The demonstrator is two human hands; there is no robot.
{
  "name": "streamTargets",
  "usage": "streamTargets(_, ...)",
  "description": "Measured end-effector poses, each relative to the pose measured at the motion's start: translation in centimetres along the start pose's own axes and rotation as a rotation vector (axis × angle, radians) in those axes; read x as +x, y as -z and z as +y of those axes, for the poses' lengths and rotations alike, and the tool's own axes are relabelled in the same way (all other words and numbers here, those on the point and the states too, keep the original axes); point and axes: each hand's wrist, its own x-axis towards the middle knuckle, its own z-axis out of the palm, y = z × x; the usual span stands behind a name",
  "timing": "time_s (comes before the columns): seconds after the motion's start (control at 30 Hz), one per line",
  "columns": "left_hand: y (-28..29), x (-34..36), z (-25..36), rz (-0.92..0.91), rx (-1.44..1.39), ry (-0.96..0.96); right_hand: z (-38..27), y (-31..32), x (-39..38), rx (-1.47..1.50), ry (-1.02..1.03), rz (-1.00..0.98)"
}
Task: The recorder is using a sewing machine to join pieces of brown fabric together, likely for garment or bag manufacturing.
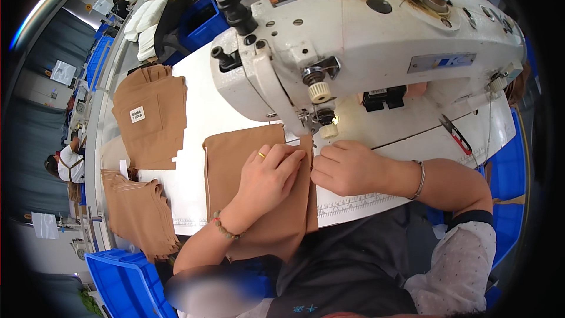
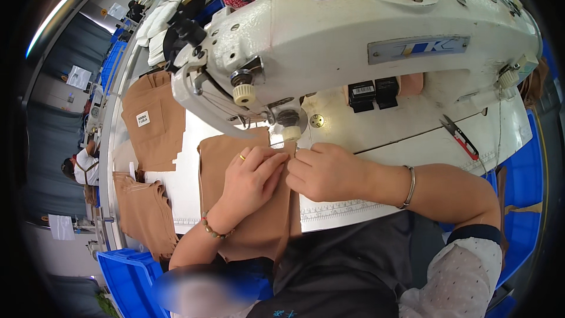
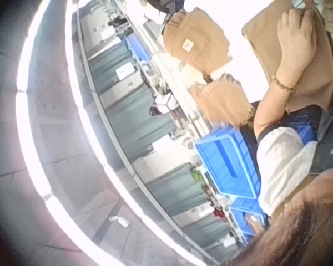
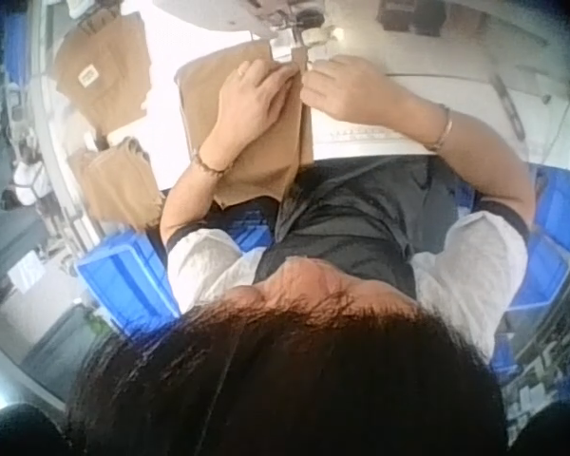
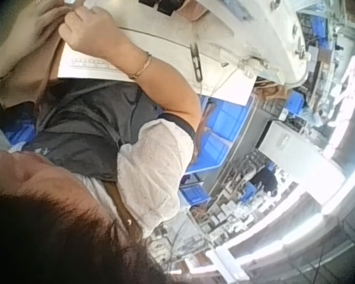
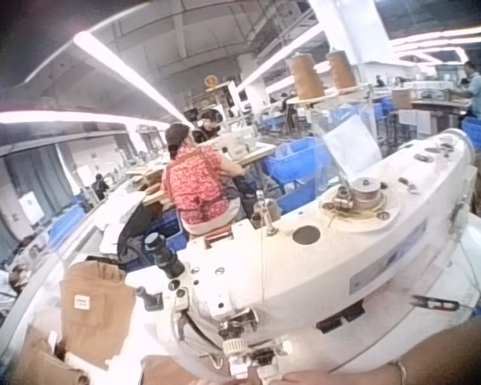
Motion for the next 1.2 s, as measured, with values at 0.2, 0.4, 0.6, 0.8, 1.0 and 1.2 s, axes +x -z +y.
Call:
streamTargets(0.2,-0.6,0.0,0.0,0.063,-0.006,-0.01,-0.3,-1.1,0.2,-0.057,0.071,0.131)
streamTargets(0.4,-1.0,0.1,-0.7,0.122,-0.053,0.02,-0.3,-1.7,0.3,-0.064,0.067,0.129)
streamTargets(0.6,-0.8,0.4,-0.5,0.077,-0.07,0.02,-0.1,-2.0,0.6,-0.101,0.048,0.206)
streamTargets(0.8,-0.8,0.3,-0.2,0.065,-0.056,0.018,-0.5,-2.0,0.7,-0.069,0.012,0.176)
streamTargets(1.0,-0.8,0.3,-0.3,0.075,-0.042,-0.022,-0.6,-1.6,0.8,-0.041,-0.001,0.144)
streamTargets(1.2,0.1,1.5,-0.9,0.051,-0.055,0.111,-0.6,-0.9,0.8,0.008,-0.006,0.094)
